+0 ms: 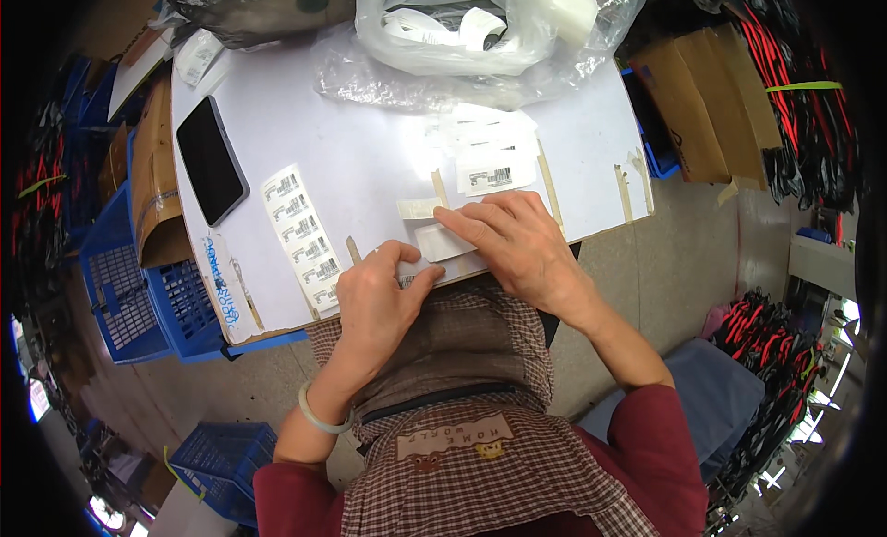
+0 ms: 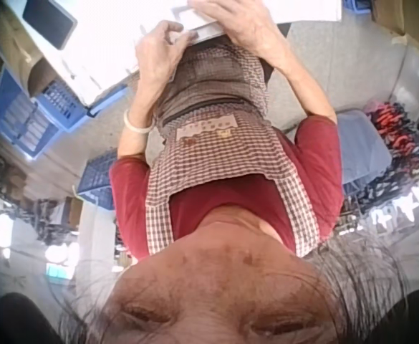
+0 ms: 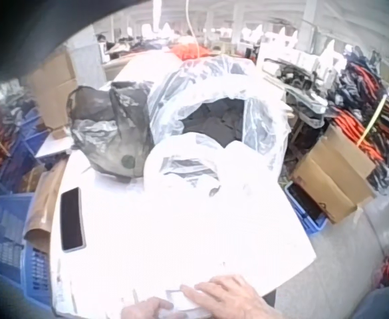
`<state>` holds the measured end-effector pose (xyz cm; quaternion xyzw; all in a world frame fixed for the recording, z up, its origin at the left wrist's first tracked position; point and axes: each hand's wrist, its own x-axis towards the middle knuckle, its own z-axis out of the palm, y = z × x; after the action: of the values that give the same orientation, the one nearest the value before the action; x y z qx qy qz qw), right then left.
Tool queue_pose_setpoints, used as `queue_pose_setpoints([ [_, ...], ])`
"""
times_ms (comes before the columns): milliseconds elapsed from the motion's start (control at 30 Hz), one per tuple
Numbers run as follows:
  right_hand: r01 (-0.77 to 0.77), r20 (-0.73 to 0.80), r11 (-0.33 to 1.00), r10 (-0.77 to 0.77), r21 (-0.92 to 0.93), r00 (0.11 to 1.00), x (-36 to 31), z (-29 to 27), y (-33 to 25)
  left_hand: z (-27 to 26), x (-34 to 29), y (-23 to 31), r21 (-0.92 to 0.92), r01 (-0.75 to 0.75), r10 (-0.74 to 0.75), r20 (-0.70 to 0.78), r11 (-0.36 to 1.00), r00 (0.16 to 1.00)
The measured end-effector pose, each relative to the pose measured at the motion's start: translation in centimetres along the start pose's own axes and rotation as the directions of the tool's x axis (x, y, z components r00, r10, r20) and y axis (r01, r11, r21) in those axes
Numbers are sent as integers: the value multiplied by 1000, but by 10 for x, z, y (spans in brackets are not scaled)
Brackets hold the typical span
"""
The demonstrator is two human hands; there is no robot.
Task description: The person stands at a workbench in a factory setting and repeatedly applies white adhesive labels to a stack of white rectangular objects. They peel each label from a roll, align it on the object, and smooth it down with their fingers. The process is repetitive and involves handling the labels and objects one at a time.
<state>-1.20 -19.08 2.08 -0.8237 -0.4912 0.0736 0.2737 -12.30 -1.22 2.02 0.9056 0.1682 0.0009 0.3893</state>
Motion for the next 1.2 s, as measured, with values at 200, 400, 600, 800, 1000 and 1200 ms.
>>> queue_pose_setpoints([
  [200,-109,-174,952,163,287,971,-8,-33,8,-7,-1,-1,-99,46,-41,49,994,998],
  [400,-447,196,528,462,722,865,-10,-36,-4,-13,25,1,-272,362,-253,364,892,897],
  [600,-572,269,543,538,614,799,12,-17,-7,-7,33,3,-151,276,-212,340,949,916],
  [800,-542,230,653,504,529,832,16,-10,-3,-7,32,0,-176,268,-201,324,947,924],
  [1000,-563,289,633,490,531,823,20,-9,3,-8,32,0,-193,262,-188,330,946,925],
  [1200,-612,350,576,508,542,787,25,-12,4,-10,34,0,-205,289,-201,367,935,908],
])
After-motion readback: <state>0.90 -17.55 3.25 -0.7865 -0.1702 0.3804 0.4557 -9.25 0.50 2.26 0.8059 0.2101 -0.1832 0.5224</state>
